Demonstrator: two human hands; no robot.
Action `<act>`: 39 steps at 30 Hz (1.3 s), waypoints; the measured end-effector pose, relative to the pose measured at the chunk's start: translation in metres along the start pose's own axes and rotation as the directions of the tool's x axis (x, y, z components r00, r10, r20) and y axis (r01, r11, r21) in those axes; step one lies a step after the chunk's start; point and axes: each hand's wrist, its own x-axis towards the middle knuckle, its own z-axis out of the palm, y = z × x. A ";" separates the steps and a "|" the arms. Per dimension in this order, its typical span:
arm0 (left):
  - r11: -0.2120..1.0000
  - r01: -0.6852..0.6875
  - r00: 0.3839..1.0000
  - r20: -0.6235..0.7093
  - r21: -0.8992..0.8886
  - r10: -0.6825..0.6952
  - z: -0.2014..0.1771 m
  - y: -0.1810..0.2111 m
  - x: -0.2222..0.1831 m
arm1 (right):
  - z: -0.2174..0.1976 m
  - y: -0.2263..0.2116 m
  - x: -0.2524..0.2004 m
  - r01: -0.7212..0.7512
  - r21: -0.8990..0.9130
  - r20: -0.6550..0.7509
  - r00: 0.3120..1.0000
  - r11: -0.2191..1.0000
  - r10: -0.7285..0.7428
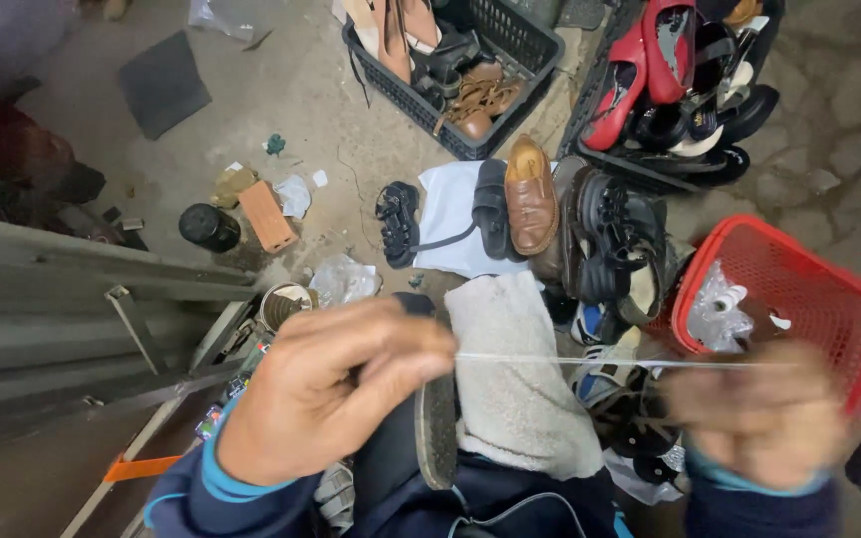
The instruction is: Hand-stitching a shoe sole using a needle and thread in a shoe repair environment.
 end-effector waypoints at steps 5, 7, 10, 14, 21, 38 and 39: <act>0.980 0.198 0.921 0.341 0.012 -0.190 -0.008 -0.039 -0.029 | -0.005 -0.006 -0.107 0.528 -0.740 -0.070 0.555 0.416 -0.829; 0.957 0.289 0.913 0.301 -0.005 -0.274 -0.012 -0.048 -0.049 | -0.003 -0.016 -0.122 0.481 -0.871 0.064 0.305 0.096 -0.950; 0.927 0.375 0.919 0.139 -0.015 -0.369 -0.022 -0.058 -0.071 | -0.009 -0.020 -0.135 0.100 -0.875 0.458 -0.139 -0.473 -0.878; 0.843 0.529 0.848 -0.009 0.099 -0.530 -0.037 -0.077 -0.099 | -0.046 -0.042 -0.142 -0.644 -0.646 0.690 -0.261 -0.410 -0.675; 0.943 0.311 0.929 0.172 0.116 -0.327 0.045 -0.086 -0.083 | -0.063 -0.010 0.067 -0.738 -0.533 0.468 0.149 -0.413 -0.871; 0.945 0.327 0.945 -0.006 0.005 -0.326 0.046 -0.107 -0.090 | -0.065 -0.009 0.101 -0.739 -0.288 0.514 0.418 -0.609 -0.750; 0.944 0.331 0.944 -0.022 0.005 -0.330 0.053 -0.105 -0.086 | -0.064 -0.005 0.107 -0.735 -0.281 0.507 0.433 -0.617 -0.746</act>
